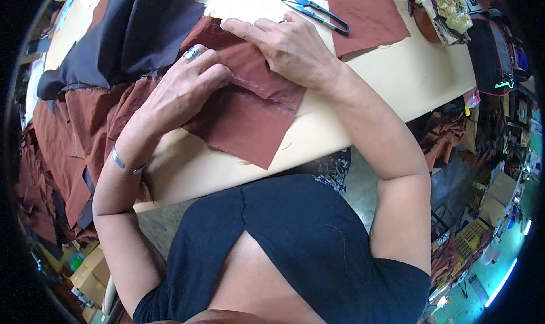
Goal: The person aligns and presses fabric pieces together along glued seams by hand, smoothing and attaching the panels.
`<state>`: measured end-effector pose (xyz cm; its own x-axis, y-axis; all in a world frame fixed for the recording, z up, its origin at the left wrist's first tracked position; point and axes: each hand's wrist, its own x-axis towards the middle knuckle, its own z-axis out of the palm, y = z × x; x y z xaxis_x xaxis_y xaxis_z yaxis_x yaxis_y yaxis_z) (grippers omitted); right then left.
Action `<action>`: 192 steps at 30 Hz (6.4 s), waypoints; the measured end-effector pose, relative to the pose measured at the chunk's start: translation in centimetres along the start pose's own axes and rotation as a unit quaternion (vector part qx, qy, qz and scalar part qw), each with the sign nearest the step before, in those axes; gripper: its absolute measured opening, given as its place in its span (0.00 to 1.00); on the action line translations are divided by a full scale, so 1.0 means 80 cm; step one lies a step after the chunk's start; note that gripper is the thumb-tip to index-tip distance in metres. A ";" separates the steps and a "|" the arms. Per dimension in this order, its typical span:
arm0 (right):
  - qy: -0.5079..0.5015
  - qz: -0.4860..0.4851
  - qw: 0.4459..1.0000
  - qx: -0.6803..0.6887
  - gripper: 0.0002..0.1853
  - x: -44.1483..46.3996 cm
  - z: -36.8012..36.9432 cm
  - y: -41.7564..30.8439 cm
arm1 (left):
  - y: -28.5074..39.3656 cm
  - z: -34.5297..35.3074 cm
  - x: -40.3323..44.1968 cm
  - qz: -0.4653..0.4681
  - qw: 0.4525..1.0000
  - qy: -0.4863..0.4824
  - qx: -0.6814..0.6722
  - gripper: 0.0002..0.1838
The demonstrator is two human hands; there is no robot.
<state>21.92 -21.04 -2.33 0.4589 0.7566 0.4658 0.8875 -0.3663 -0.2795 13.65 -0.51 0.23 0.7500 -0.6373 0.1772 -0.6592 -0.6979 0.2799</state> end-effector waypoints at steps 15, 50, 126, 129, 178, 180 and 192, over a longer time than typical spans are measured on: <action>0.019 -0.021 0.999 0.025 0.25 0.003 -0.003 0.005 | -0.019 -0.015 -0.004 0.073 0.995 -0.017 0.072 0.04; -0.003 0.002 0.999 0.054 0.24 0.000 0.002 0.003 | -0.022 -0.033 -0.040 0.078 0.960 -0.074 0.260 0.10; -0.073 0.088 0.958 0.263 0.30 -0.010 -0.017 0.012 | 0.080 0.054 -0.014 -0.006 0.990 0.133 -0.051 0.18; -0.053 0.077 0.952 0.293 0.30 -0.010 -0.016 0.010 | 0.078 0.054 -0.019 0.009 0.991 0.127 -0.045 0.18; -0.102 0.094 0.978 0.157 0.26 -0.003 -0.017 -0.002 | 0.110 0.034 -0.021 -0.098 0.984 0.008 0.151 0.23; -0.105 0.097 0.977 0.161 0.26 -0.002 -0.017 -0.002 | 0.113 0.032 -0.018 -0.101 0.982 -0.001 0.157 0.23; -0.166 0.105 0.972 0.127 0.30 0.018 -0.030 -0.009 | 0.095 0.029 -0.032 -0.155 0.982 0.078 0.077 0.22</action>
<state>22.06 -20.98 0.60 0.5527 0.8283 0.0915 0.7176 -0.4173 -0.5577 6.60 -4.94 -0.29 0.9075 -0.3369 0.2508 -0.3890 -0.8994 0.1994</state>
